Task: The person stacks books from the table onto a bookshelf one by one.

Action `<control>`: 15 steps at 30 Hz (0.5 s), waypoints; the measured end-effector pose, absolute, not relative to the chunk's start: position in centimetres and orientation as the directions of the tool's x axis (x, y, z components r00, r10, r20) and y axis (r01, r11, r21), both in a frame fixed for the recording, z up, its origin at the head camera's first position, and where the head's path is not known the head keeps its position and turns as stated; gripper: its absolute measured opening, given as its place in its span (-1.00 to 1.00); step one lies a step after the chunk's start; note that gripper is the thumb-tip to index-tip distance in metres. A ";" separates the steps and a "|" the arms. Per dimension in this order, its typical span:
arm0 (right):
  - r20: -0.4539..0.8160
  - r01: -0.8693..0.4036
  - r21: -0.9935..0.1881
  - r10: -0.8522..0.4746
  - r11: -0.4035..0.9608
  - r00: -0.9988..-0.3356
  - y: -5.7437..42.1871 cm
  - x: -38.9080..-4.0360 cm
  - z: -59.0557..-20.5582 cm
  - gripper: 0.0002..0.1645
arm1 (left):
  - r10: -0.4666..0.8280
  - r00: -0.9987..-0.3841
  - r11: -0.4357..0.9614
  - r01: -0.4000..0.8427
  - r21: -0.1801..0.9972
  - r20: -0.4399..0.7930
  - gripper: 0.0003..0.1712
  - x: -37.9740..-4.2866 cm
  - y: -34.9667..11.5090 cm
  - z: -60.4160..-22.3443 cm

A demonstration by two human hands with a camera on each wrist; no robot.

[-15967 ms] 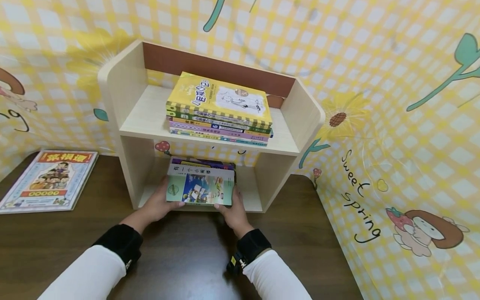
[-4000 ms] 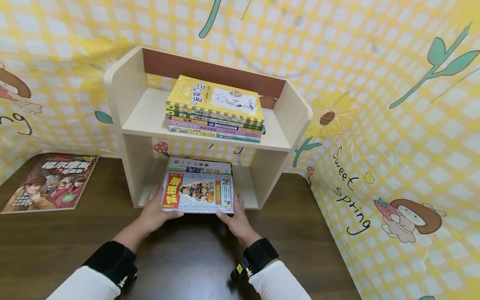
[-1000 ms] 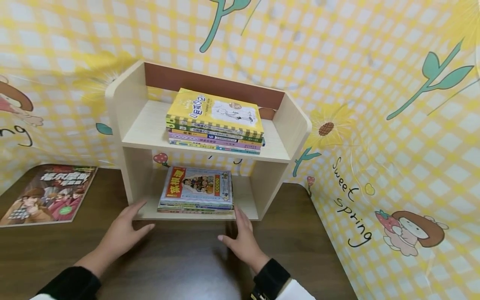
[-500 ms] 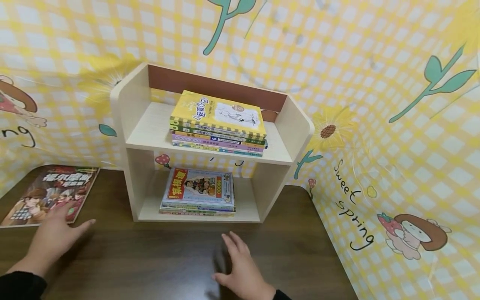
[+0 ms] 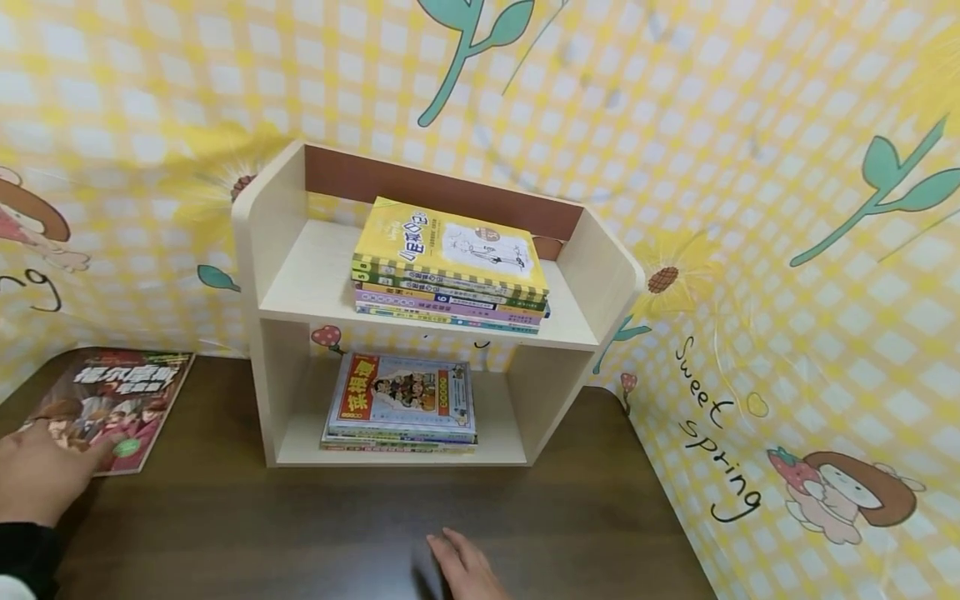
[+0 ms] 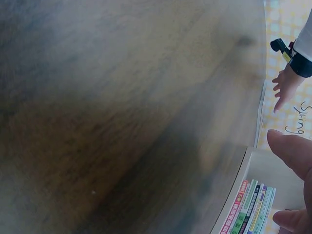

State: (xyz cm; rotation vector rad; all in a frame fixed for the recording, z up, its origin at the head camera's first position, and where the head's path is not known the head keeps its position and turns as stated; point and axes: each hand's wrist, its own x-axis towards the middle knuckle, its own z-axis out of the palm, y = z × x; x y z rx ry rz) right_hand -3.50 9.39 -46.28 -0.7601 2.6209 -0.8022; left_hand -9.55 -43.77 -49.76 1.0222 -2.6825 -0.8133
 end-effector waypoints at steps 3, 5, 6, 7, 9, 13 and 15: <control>-0.135 -0.372 -0.601 -0.549 0.707 -0.825 9.6 -3.0 -46.3 -0.18 | -0.713 -0.700 0.518 -0.549 0.656 -0.023 -0.09 -9.5 -43.9 -50.4; -0.129 -0.370 -0.606 -0.546 0.704 -0.828 9.6 -2.7 -46.2 -0.20 | -0.739 -0.674 0.488 -0.527 0.696 0.009 -0.14 -9.4 -43.8 -50.6; -0.121 -0.378 -0.605 -0.550 0.700 -0.826 9.7 -2.6 -46.2 -0.21 | -0.746 -0.665 0.488 -0.517 0.703 0.029 -0.15 -9.3 -43.7 -50.7; -0.116 -0.377 -0.603 -0.545 0.703 -0.830 9.8 -2.5 -46.1 -0.20 | -0.748 -0.663 0.485 -0.508 0.712 0.036 -0.14 -9.2 -43.6 -50.7; -0.095 -0.389 -0.601 -0.546 0.698 -0.832 9.9 -2.4 -46.1 -0.21 | -0.748 -0.663 0.487 -0.509 0.709 0.038 -0.08 -9.1 -43.5 -50.8; -0.014 -0.453 -0.559 -0.554 0.695 -0.833 10.4 -2.2 -46.4 -0.21 | -0.739 -0.674 0.509 -0.557 0.656 0.001 0.02 -9.3 -43.8 -51.3; 0.019 -0.473 -0.534 -0.549 0.701 -0.836 10.6 -2.0 -46.6 -0.20 | -0.742 -0.670 0.518 -0.610 0.599 -0.041 0.04 -9.7 -44.0 -51.5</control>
